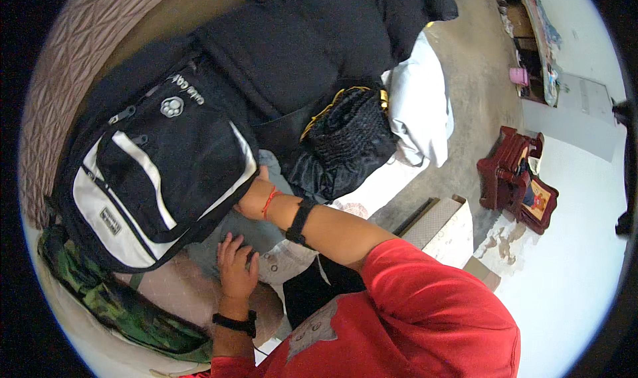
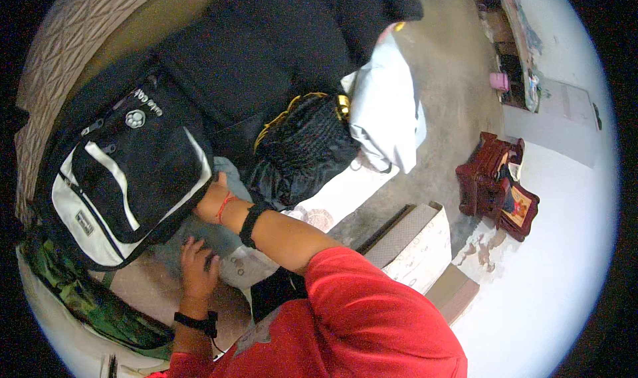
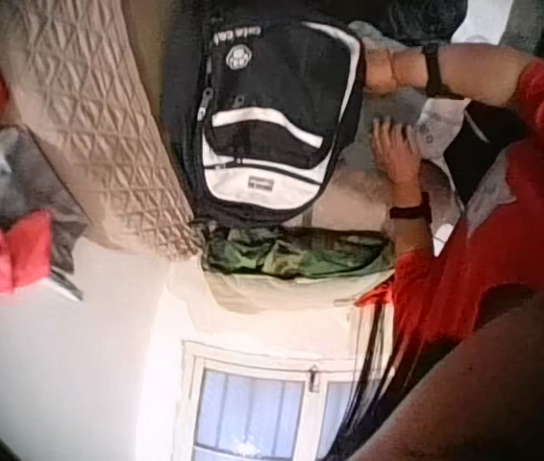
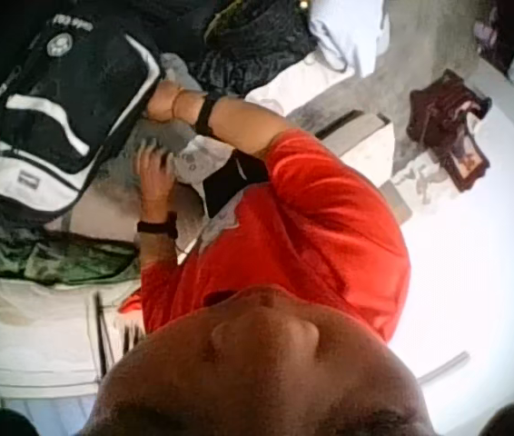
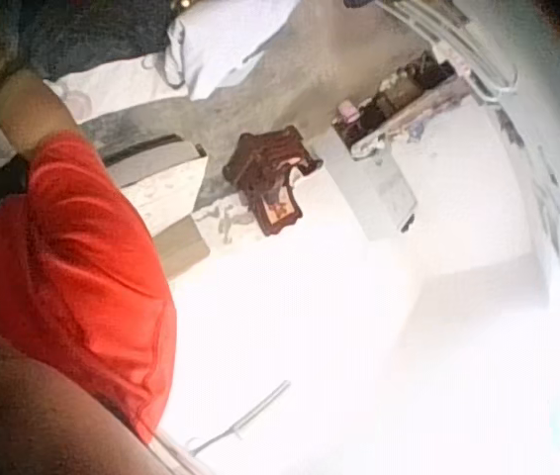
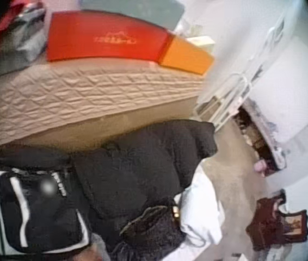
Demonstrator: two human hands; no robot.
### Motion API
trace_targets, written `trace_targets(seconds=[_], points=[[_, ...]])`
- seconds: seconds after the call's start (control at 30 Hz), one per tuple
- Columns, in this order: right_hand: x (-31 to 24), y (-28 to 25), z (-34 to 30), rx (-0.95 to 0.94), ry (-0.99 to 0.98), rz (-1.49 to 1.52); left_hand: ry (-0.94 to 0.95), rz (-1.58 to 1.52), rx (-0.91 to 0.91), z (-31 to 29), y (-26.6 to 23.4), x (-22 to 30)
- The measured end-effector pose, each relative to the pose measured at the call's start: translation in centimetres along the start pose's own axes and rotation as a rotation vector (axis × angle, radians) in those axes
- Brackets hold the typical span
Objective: The person folds various clothing items and places them on a bed. They handle a black jacket, gray shorts, a camouflage jacket, red boxing gloves, a black shirt, and a gray shirt, folding each item and stacking them neatly.
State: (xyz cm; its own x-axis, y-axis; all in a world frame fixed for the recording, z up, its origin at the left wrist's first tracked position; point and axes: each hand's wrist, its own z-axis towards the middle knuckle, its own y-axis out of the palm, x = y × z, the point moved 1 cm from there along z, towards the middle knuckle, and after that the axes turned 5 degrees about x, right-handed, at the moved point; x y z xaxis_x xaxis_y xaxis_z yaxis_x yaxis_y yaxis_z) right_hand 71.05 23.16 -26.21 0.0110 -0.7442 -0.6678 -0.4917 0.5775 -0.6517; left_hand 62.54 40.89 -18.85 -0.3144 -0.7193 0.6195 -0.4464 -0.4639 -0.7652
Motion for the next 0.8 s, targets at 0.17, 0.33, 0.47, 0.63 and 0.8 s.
trace_targets(seconds=[0.17,0.33,0.47,0.63,0.8], points=[[3.9,-9.8,-6.5,0.598,-0.095,0.28,-0.494,0.179,-0.133,2.5,0.9,-2.1],[16.3,-20.0,-16.0,1.129,0.46,-0.411,-0.595,0.348,-0.189,4.5,1.3,-4.5],[22.8,-19.6,-19.7,0.467,1.082,-0.529,-0.521,0.061,0.106,6.3,2.2,-8.9],[28.6,-17.2,-20.8,0.592,0.896,-0.434,-0.746,0.185,0.041,6.8,2.8,-9.1],[31.0,-21.7,-24.3,0.776,0.85,-0.335,-0.559,0.135,0.006,5.2,0.3,-3.3]])
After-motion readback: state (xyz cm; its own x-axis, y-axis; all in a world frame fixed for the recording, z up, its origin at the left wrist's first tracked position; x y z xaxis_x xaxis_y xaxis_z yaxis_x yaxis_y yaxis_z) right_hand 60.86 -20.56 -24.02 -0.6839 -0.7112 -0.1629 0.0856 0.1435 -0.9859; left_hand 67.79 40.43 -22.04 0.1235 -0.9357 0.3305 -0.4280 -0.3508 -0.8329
